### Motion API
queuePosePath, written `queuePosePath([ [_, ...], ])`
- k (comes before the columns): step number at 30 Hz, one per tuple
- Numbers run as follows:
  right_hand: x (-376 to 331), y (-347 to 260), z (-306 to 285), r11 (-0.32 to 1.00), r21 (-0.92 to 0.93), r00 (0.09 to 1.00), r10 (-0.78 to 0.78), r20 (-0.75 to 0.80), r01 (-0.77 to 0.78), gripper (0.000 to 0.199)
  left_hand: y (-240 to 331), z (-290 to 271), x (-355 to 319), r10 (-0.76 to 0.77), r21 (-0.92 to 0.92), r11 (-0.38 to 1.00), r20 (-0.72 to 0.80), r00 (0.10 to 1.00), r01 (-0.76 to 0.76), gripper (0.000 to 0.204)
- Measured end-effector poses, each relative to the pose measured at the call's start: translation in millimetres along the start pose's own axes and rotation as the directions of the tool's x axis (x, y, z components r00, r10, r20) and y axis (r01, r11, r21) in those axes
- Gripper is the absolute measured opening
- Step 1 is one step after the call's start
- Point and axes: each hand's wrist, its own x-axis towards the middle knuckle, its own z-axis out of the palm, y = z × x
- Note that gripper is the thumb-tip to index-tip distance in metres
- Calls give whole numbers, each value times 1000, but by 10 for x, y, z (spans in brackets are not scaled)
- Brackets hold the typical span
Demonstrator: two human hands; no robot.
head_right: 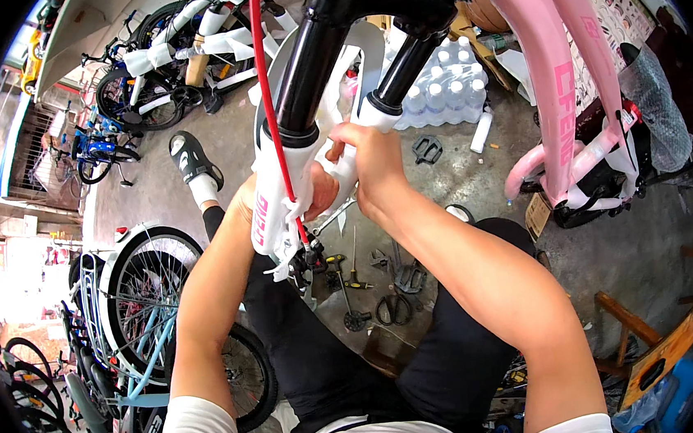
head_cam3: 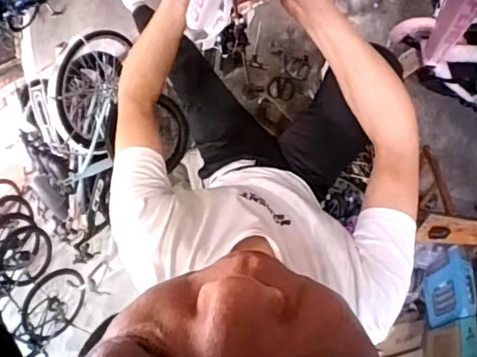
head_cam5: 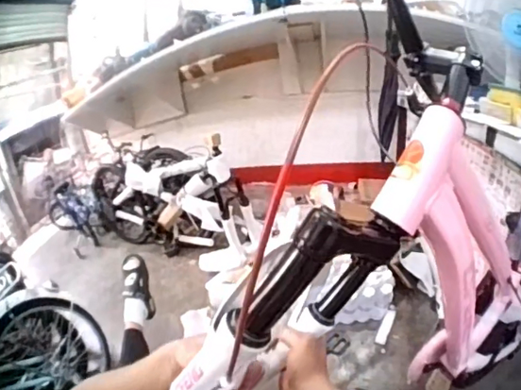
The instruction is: The person assembles a pink bicycle by hand and using a tool. They remove white protective foam from the front fork, insert the fork into the bike frame, and use a hex key to tighten a bolt near the disc brake mechanism.
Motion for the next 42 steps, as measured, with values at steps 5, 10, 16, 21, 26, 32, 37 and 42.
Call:
queuePosePath([
  [5, 17, -15, -41, 996, 20, 996, 87, -2, -87, 8, 107, 54, -40, 8, 50, 999, 71, 997, -11, 30],
  [10, -41, -48, 16, 999, 24, 999, 22, -28, -22, 9, 3, -55, -42, 37, -251, 968, 89, 995, -13, 40],
  [16, -49, 3, -18, 1000, -13, 1000, 10, 4, -10, 8, -233, -202, 43, 7, -195, 981, -36, 999, -14, 47],
  [21, -52, -6, -45, 997, 1, 997, 74, -7, -74, 5, -178, -67, 86, 191, 144, 976, -198, 961, -164, 42],
  [26, -2, -13, -23, 997, -6, 996, 83, -18, -83, 4, 293, 260, -58, -17, 280, 958, -136, 991, 55, 27],
  [32, 121, 80, -112, 999, 3, 999, 43, 11, -43, 7, 317, 423, -147, -12, 462, 867, -361, 932, 190, 24],
  [37, 48, 84, -39, 998, 10, 997, 67, 25, -67, 8, 234, 384, -296, -124, 294, 919, -414, 902, 262, 29],
  [42, -42, -25, 14, 998, -1, 998, 61, -32, -61, 8, 76, 768, -565, 593, 609, 790, -729, 342, -72, 19],
])
